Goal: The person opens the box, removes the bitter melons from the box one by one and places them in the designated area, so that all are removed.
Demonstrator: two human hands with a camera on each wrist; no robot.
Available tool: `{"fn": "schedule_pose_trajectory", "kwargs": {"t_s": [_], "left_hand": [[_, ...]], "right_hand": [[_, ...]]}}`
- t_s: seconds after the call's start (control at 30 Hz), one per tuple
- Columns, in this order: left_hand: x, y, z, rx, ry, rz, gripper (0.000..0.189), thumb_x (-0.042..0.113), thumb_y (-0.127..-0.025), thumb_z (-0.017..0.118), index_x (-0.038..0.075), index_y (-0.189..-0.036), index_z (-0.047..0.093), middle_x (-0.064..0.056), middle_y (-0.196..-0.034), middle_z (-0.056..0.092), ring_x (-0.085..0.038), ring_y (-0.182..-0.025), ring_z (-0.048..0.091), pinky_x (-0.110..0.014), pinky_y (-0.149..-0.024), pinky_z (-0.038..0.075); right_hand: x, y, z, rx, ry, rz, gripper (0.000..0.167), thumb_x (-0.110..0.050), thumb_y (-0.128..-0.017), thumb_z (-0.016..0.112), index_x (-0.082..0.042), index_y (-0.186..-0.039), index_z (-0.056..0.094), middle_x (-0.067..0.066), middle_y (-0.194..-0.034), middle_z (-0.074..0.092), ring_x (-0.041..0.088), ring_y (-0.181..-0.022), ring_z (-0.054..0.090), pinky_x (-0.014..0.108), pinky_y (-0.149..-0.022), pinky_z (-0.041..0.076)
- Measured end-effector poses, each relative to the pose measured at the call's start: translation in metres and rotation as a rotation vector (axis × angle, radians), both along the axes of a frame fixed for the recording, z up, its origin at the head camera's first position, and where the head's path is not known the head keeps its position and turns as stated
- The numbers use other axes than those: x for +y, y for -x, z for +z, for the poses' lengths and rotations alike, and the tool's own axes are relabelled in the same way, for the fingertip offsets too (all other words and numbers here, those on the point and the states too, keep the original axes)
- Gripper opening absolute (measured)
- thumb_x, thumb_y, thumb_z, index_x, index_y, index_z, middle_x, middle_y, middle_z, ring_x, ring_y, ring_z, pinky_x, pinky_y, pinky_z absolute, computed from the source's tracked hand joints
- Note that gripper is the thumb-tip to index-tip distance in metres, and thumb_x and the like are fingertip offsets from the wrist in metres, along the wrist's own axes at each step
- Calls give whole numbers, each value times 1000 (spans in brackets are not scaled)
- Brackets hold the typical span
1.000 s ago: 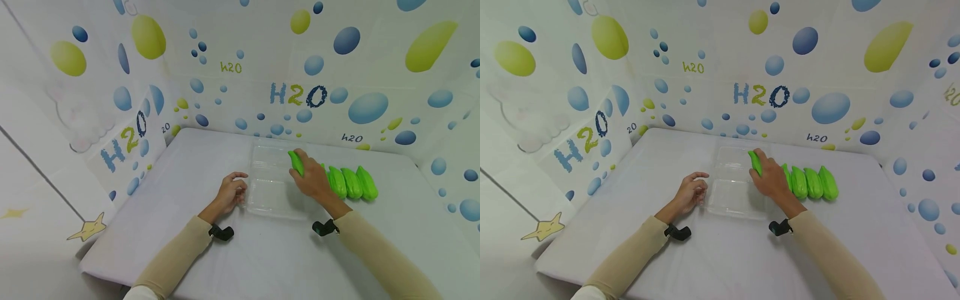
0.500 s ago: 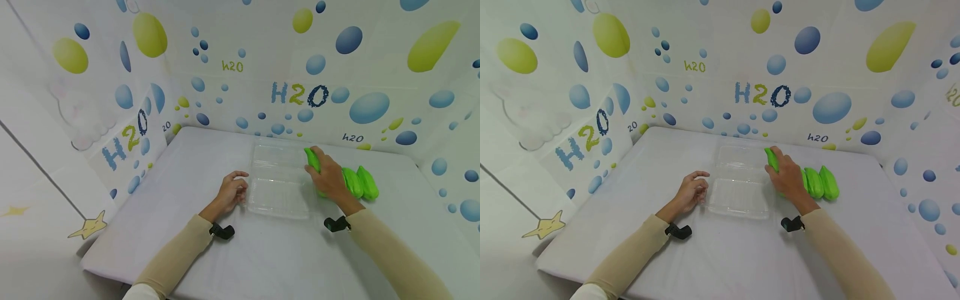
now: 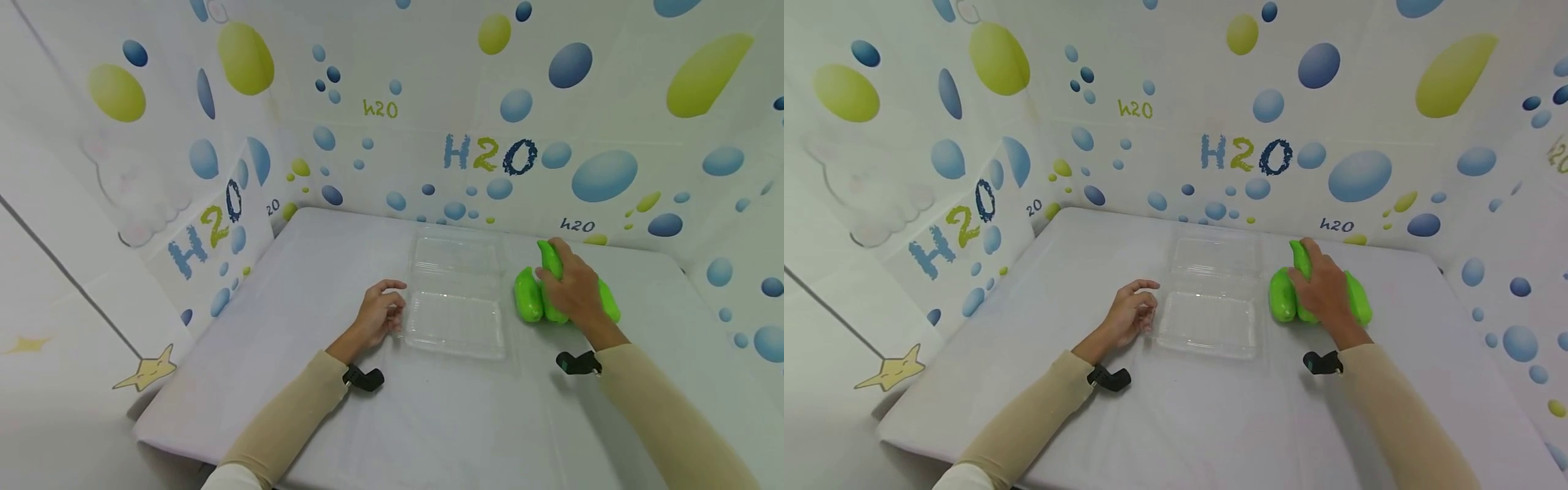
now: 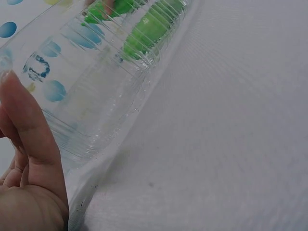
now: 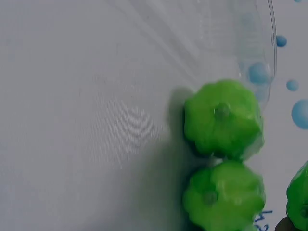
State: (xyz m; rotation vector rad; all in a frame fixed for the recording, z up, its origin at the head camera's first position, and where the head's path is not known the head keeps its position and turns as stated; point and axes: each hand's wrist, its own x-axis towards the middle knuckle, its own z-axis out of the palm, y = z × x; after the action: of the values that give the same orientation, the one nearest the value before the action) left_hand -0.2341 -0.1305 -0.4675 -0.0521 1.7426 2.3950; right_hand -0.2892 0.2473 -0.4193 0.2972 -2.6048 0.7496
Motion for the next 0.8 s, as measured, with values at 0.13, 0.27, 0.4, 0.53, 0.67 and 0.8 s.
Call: {"fn": "schedule_pose_trajectory", "kwargs": {"t_s": [0.13, 0.27, 0.4, 0.53, 0.67, 0.8], "left_hand": [[0, 0, 0, -1, 0, 2, 46, -2, -85, 52, -3, -131, 49, -1, -61, 48, -9, -43, 42, -23, -38, 40], [0, 1, -1, 0, 1, 6, 42, -2, -85, 52, 0, -127, 51, -2, -61, 48, -9, -43, 42, -23, -38, 40], [0, 1, -2, 1, -1, 6, 42, -3, -86, 52, 0, -128, 51, -1, -61, 47, -9, -43, 41, -24, -38, 41], [0, 1, -4, -2, -1, 8, 42, -3, -86, 52, -1, -128, 51, -1, -60, 47, -9, -42, 42, -24, -38, 41], [0, 2, -4, -3, -6, 12, 41, -2, -86, 52, 0, -127, 52, -1, -60, 48, -9, -41, 42, -24, -38, 42], [1, 3, -3, -1, -11, 7, 39, -2, -87, 52, 0, -126, 52, -2, -60, 48, -9, -41, 42, -24, -38, 43]], "right_hand": [[14, -1, -1, -6, 6, -48, 58, -25, -98, 58, -11, -151, 40, 29, -119, 59, 43, -97, 54, 62, -77, 41], [26, -3, -2, 6, 2, -90, 58, -27, -99, 55, -11, -153, 40, 31, -124, 58, 46, -101, 55, 64, -78, 42], [37, -6, -4, 29, -2, -120, 57, -28, -100, 50, -11, -154, 40, 32, -125, 58, 47, -102, 55, 64, -78, 41], [48, -8, -5, 69, 8, -127, 57, -26, -99, 49, -11, -154, 41, 32, -120, 59, 46, -97, 55, 61, -73, 41], [58, -9, -3, 109, 9, -140, 58, -24, -98, 47, -11, -154, 42, 33, -113, 61, 45, -88, 55, 57, -65, 39], [69, -11, -2, 75, 16, -170, 59, -24, -99, 43, -12, -157, 38, 34, -115, 59, 46, -89, 54, 58, -65, 39]]}}
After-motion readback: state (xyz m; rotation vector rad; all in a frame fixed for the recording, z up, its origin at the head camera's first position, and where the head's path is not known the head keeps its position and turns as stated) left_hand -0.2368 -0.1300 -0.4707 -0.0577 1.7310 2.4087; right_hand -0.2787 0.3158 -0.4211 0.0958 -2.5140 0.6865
